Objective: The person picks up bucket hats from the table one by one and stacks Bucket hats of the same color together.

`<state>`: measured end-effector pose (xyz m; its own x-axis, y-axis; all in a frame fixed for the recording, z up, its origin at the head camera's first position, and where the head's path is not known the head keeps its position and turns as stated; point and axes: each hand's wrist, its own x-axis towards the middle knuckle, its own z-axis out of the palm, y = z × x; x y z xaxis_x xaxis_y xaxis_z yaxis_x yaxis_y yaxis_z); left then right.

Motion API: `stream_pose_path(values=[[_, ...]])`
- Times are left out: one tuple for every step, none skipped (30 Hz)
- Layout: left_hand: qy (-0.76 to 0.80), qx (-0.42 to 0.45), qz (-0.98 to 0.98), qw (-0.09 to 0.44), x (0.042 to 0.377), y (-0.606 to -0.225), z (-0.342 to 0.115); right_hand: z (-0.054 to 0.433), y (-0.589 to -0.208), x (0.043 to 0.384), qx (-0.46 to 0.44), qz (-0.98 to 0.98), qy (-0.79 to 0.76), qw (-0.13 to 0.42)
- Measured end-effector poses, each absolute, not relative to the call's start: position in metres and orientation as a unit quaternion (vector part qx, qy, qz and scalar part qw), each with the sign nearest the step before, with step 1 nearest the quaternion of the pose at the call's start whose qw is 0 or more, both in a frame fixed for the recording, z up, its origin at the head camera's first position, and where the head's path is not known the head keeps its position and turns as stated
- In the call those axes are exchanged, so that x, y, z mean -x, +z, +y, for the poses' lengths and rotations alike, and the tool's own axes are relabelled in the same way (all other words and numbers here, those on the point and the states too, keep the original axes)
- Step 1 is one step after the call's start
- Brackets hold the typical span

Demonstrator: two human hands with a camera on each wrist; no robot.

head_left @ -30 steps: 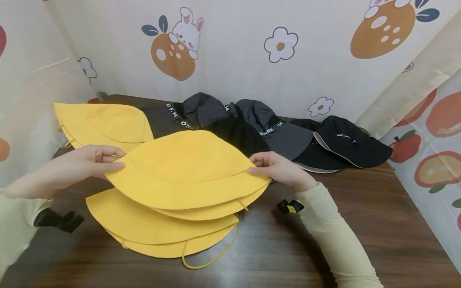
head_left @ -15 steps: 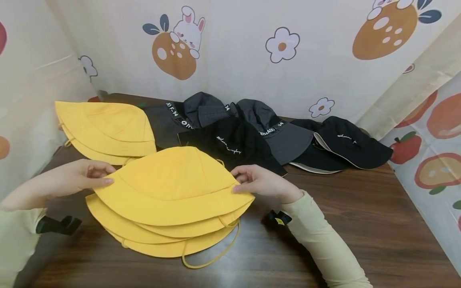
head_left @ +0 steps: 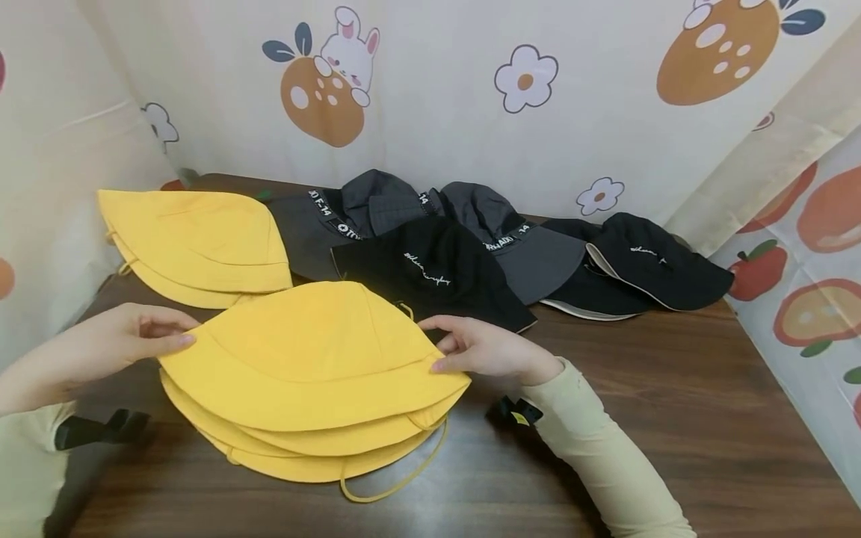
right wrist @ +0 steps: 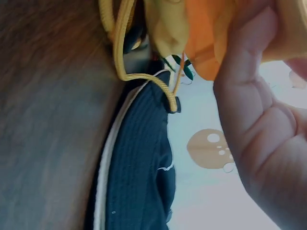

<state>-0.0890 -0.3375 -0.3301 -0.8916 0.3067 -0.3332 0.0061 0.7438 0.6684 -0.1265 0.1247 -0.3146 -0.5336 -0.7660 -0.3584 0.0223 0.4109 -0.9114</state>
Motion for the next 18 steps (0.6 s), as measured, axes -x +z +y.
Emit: stream_pose_path(values=[[0.347, -0.073, 0.911, 0.211, 0.088, -0.328, -0.339, 0.125, -0.314, 0.126, 0.253, 0.73, -0.486, 0.408], [0.346, -0.066, 0.914, 0.202, 0.086, -0.327, -0.34, 0.126, -0.314, 0.124, 0.252, 0.725, -0.494, 0.408], [0.346, -0.06, 0.915, 0.197, 0.084, -0.326, -0.342, 0.126, -0.313, 0.123, 0.252, 0.72, -0.5, 0.41], [0.345, -0.057, 0.916, 0.197, 0.083, -0.324, -0.343, 0.126, -0.312, 0.122, 0.25, 0.716, -0.503, 0.414], [0.343, -0.061, 0.916, 0.198, 0.082, -0.324, -0.343, 0.125, -0.312, 0.121, 0.249, 0.715, -0.503, 0.417], [0.339, -0.068, 0.917, 0.201, 0.082, -0.324, -0.343, 0.124, -0.311, 0.12, 0.247, 0.716, -0.499, 0.422], [0.334, -0.076, 0.916, 0.207, 0.082, -0.324, -0.342, 0.124, -0.311, 0.119, 0.248, 0.721, -0.489, 0.425], [0.328, -0.085, 0.917, 0.212, 0.082, -0.324, -0.341, 0.122, -0.31, 0.118, 0.251, 0.726, -0.477, 0.427], [0.324, -0.098, 0.916, 0.217, 0.083, -0.325, -0.34, 0.121, -0.31, 0.117, 0.255, 0.734, -0.461, 0.428], [0.32, -0.108, 0.914, 0.224, 0.084, -0.326, -0.339, 0.12, -0.311, 0.116, 0.258, 0.744, -0.444, 0.428], [0.317, -0.12, 0.913, 0.229, 0.085, -0.329, -0.339, 0.119, -0.312, 0.115, 0.261, 0.753, -0.429, 0.426], [0.319, -0.129, 0.91, 0.233, 0.085, -0.331, -0.339, 0.118, -0.313, 0.114, 0.266, 0.762, -0.412, 0.422], [0.319, -0.134, 0.908, 0.238, 0.086, -0.332, -0.339, 0.118, -0.314, 0.114, 0.272, 0.772, -0.395, 0.417], [0.318, -0.141, 0.907, 0.238, 0.086, -0.334, -0.339, 0.117, -0.316, 0.113, 0.275, 0.781, -0.381, 0.411], [0.318, -0.148, 0.906, 0.237, 0.087, -0.336, -0.34, 0.116, -0.317, 0.113, 0.277, 0.791, -0.366, 0.405], [0.316, -0.148, 0.906, 0.238, 0.087, -0.338, -0.339, 0.116, -0.319, 0.113, 0.275, 0.799, -0.354, 0.4], [0.313, -0.149, 0.908, 0.236, 0.087, -0.339, -0.339, 0.115, -0.321, 0.113, 0.273, 0.809, -0.341, 0.394], [0.31, -0.148, 0.909, 0.235, 0.087, -0.34, -0.338, 0.115, -0.322, 0.112, 0.272, 0.817, -0.328, 0.388]])
